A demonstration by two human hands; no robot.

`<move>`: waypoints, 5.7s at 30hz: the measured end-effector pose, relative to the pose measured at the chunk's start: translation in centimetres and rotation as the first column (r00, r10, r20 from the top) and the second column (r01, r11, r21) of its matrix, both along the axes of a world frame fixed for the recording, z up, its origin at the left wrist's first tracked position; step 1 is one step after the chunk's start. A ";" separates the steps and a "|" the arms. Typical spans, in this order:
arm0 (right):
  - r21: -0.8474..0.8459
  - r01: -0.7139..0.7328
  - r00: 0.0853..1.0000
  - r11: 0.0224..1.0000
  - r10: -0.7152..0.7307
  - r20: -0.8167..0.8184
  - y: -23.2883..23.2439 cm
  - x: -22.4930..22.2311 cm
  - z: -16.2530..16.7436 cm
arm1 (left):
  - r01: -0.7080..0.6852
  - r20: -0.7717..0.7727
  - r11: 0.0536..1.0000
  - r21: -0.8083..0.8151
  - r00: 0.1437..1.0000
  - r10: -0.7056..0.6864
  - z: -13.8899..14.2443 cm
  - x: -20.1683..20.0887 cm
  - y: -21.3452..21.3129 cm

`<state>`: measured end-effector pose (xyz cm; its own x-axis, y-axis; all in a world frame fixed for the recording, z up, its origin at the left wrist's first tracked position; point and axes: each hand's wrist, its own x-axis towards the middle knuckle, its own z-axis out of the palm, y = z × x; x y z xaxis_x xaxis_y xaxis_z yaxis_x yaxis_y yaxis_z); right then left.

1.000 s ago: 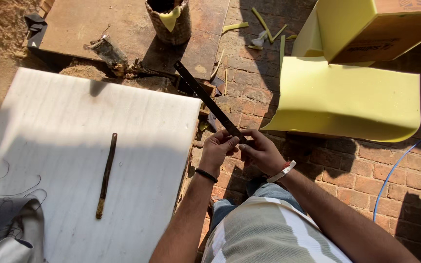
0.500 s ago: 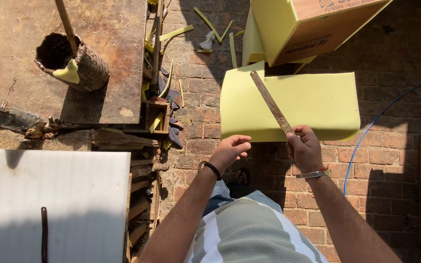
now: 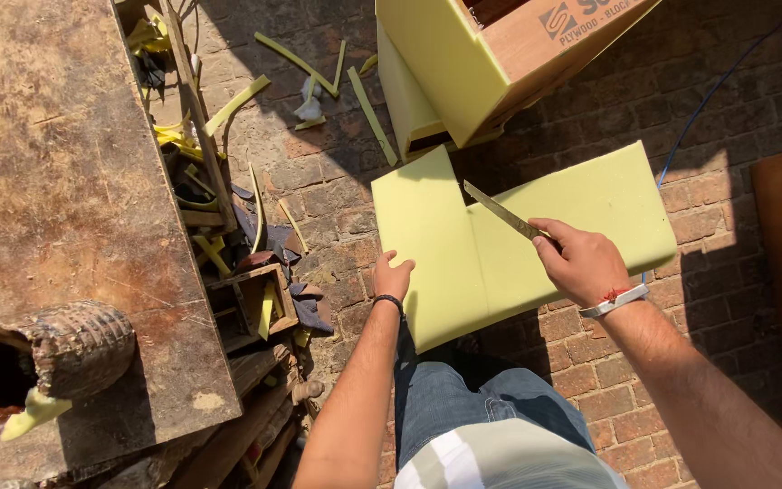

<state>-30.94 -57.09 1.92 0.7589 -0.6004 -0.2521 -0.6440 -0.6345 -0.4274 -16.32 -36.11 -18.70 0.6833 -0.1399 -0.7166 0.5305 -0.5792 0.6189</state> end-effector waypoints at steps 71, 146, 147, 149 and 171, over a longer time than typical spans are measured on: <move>-0.010 -0.368 0.830 0.930 0.324 -0.454 -2.2 -4.7 -3.8 | -0.146 0.032 0.982 -0.118 0.988 0.150 -1.6 -12.8 7.0; -0.123 -0.992 0.098 0.024 0.762 -0.640 -10.5 -6.4 -6.7 | -0.917 0.317 0.399 -0.004 0.378 0.870 7.3 -30.2 2.4; -0.136 -0.990 0.112 0.034 0.776 -0.620 -12.2 -6.5 -6.7 | -0.930 0.344 0.367 0.008 0.347 0.873 7.8 -30.6 2.0; -0.167 -0.985 0.132 0.043 0.808 -0.574 -16.0 -6.9 -4.6 | -0.948 0.383 0.318 0.015 0.299 0.874 8.8 -31.0 1.6; -0.060 -0.969 -0.171 -0.241 0.823 -0.542 -26.3 -9.1 -9.0 | -0.967 0.673 -0.248 -0.056 -0.220 0.706 14.7 -45.2 -9.5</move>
